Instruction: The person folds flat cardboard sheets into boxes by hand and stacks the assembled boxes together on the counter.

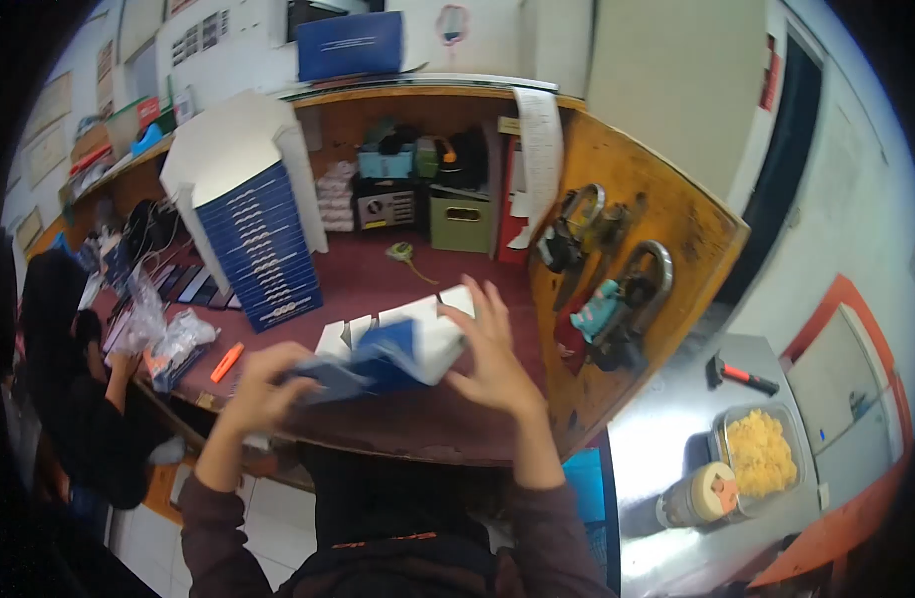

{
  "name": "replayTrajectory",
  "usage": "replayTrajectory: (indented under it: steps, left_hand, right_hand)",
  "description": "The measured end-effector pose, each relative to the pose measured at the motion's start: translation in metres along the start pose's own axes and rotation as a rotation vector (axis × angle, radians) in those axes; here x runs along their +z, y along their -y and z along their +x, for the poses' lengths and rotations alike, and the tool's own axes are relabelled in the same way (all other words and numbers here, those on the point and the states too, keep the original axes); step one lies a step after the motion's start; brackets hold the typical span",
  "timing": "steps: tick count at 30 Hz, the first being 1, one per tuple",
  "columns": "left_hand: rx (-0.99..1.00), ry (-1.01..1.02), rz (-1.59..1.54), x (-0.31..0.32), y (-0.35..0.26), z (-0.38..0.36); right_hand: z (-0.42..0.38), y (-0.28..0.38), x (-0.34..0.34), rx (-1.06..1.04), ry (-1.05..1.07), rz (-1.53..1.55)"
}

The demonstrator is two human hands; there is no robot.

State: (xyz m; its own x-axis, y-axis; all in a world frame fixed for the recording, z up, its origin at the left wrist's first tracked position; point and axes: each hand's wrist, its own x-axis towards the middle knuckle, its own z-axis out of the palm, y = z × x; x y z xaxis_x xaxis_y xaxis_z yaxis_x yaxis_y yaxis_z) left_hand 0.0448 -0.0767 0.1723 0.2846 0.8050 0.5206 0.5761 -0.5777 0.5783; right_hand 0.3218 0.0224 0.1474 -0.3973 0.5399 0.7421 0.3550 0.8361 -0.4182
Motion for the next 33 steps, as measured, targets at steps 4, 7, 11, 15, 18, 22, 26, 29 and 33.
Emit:
replayTrajectory:
  steps: [4,7,11,15,18,22,26,29,33]
  left_hand:
    - [-0.187,-0.327,-0.337,-0.042,0.032,-0.006]
    - [-0.079,-0.353,-0.448,-0.074,0.093,0.000]
    - [0.286,-0.530,-0.058,-0.092,0.030,0.041]
    - [-0.008,-0.058,0.763,-0.106,-0.043,0.071]
    - [-0.253,0.140,0.853,-0.123,-0.024,0.080]
    - [-0.203,0.157,0.781,-0.119,-0.026,0.081]
    - [-0.121,0.144,0.845,-0.131,-0.005,0.074]
    - [-0.218,0.035,0.757,-0.136,0.008,0.071]
    - [-0.328,0.102,0.838,-0.117,-0.031,0.069]
  right_hand:
    - [0.068,0.032,-0.017,-0.268,0.094,-0.174]
    - [0.117,0.059,-0.022,-0.295,0.219,-0.249]
    - [0.149,0.087,0.005,-0.342,0.401,-0.386]
    - [0.153,0.097,0.020,-0.430,0.468,-0.400]
    - [0.170,0.092,0.019,-0.402,0.513,-0.449]
    - [0.199,0.079,0.011,-0.161,0.785,-0.637]
    - [0.212,0.062,0.024,-0.099,0.962,-0.663]
    - [0.201,0.062,0.011,-0.090,0.939,-0.652]
    - [0.169,0.082,-0.017,-0.222,0.619,-0.761]
